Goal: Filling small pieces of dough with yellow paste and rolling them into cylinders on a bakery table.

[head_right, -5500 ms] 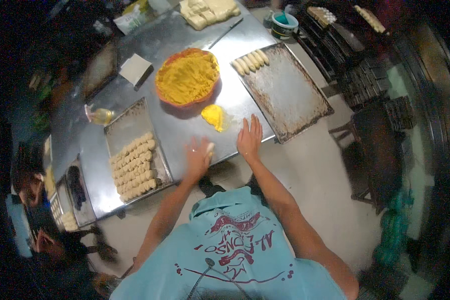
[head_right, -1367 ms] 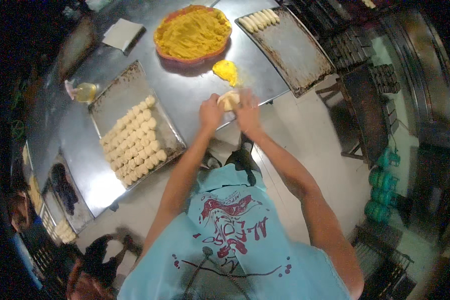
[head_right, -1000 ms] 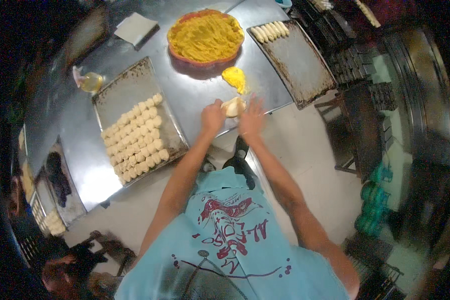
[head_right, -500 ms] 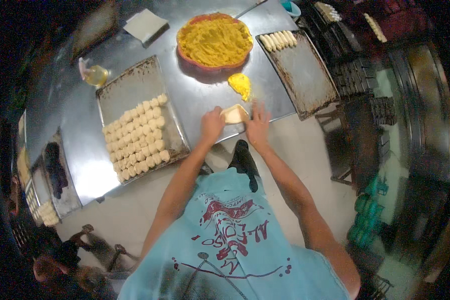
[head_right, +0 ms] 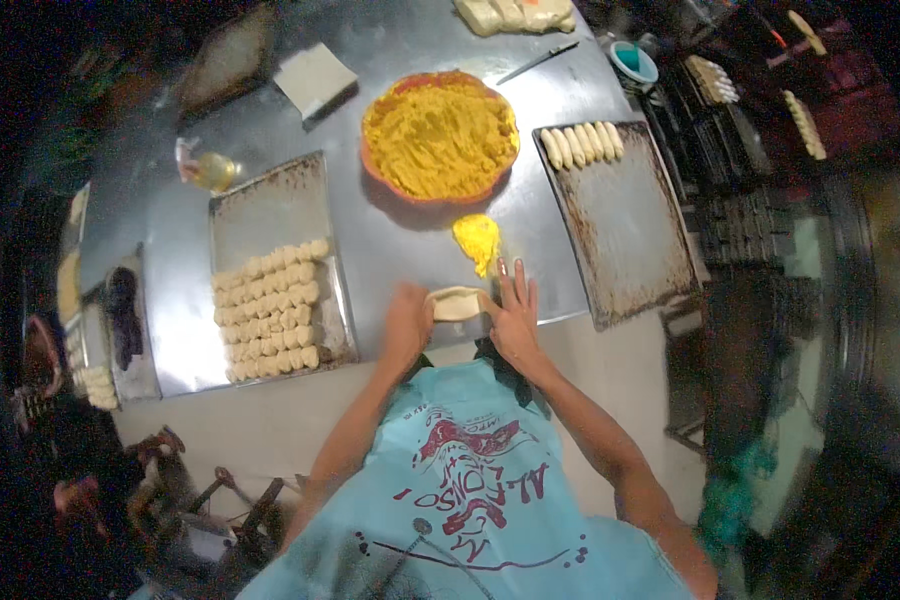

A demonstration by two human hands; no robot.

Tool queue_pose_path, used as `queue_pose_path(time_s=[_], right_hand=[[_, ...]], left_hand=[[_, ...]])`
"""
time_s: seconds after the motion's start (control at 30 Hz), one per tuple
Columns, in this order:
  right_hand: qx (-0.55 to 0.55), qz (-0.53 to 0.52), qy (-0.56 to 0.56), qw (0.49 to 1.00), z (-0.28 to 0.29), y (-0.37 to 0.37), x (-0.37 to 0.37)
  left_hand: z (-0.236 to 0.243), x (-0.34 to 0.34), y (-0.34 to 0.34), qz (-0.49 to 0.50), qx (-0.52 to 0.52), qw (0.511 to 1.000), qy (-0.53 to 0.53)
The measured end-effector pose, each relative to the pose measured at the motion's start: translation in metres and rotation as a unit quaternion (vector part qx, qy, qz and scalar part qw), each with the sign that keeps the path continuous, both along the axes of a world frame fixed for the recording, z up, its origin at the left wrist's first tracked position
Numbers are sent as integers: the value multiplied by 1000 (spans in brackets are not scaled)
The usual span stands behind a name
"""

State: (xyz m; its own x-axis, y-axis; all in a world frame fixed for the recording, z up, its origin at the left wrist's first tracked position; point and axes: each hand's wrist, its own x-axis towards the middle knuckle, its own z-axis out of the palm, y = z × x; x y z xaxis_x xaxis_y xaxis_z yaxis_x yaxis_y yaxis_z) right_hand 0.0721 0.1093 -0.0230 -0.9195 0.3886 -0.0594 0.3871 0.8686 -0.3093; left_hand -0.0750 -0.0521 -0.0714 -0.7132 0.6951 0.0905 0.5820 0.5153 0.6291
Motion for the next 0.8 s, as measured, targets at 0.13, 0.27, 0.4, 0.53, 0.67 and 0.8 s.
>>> queue_pose_path(time_s=[0.13, 0.27, 0.4, 0.53, 0.67, 0.8], right_hand=[[-19, -15, 218, 976, -5, 76, -86], [62, 13, 240, 969, 40, 146, -211], [138, 78, 248, 956, 23, 174, -264], [202, 109, 99, 968, 23, 161, -270], [49, 10, 67, 997, 37, 134, -233], [-57, 3, 235, 970, 29, 77, -157]], left_hand=[[1, -8, 19, 25, 103, 958, -268], [71, -25, 37, -48, 60, 890, -449], [91, -56, 43, -135, -38, 927, -349], [11, -71, 34, -58, -101, 986, -119], [-14, -89, 20, -65, -11, 994, -91], [-5, -127, 22, -168, -29, 954, -245]])
